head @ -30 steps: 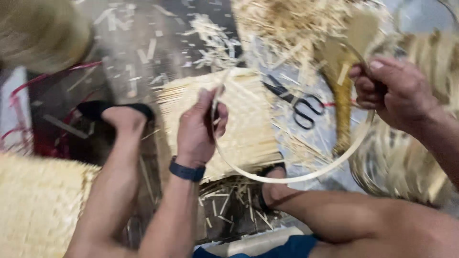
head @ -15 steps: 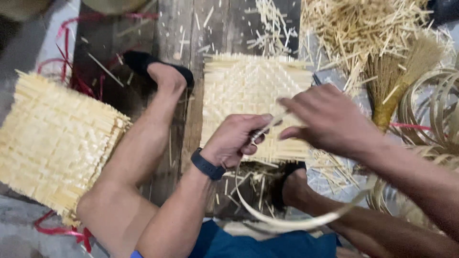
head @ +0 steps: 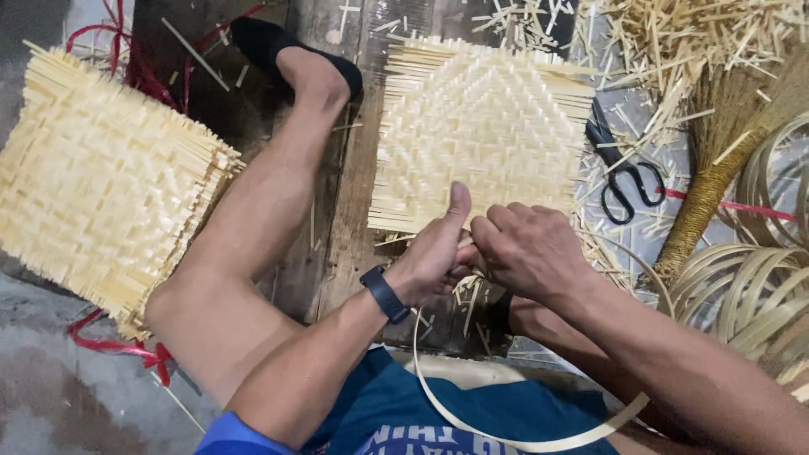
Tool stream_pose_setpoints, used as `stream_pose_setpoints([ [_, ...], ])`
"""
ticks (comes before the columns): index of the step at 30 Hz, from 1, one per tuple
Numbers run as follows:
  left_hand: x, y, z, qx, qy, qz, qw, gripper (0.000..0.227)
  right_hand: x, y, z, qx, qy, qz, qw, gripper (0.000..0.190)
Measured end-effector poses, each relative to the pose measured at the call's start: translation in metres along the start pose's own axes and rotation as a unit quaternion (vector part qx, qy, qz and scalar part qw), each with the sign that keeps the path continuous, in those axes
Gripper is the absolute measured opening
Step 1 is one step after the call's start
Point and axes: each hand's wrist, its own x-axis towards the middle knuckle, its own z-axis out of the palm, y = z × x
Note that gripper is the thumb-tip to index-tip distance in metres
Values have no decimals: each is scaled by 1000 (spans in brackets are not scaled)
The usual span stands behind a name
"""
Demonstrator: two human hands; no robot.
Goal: Assembling and trimming bamboo strips using a wooden mold and scissors to create a round steamer component.
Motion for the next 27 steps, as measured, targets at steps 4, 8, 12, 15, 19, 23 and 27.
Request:
stream_pose_setpoints([
  [4, -4, 13, 0, -4, 38, -42, 998, 78, 2, 10, 6, -1, -26, 29, 999, 32],
  [8, 0, 21, -19, -31, 44, 12, 998, 68, 19, 48, -36, 100, -84, 228, 965, 37],
  [12, 20, -2, -88, -263, 63, 231, 935, 51, -21, 127, -44, 398, 24, 523, 753, 43],
  [15, 25, 11, -91, -424, 42, 300, 853, 44, -43, 132, -8, 732, 165, 345, 564, 45],
  [19, 13, 54, -97, -347, 96, 213, 908, 39, -53, 131, 28, 840, 200, 300, 406, 46],
  [23, 17, 83, -104, -128, 118, 86, 981, 37, -46, 130, 33, 809, 138, 329, 467, 47],
  [27, 28, 82, -110, -51, 117, 29, 991, 36, -57, 143, 43, 734, 68, 417, 531, 57],
])
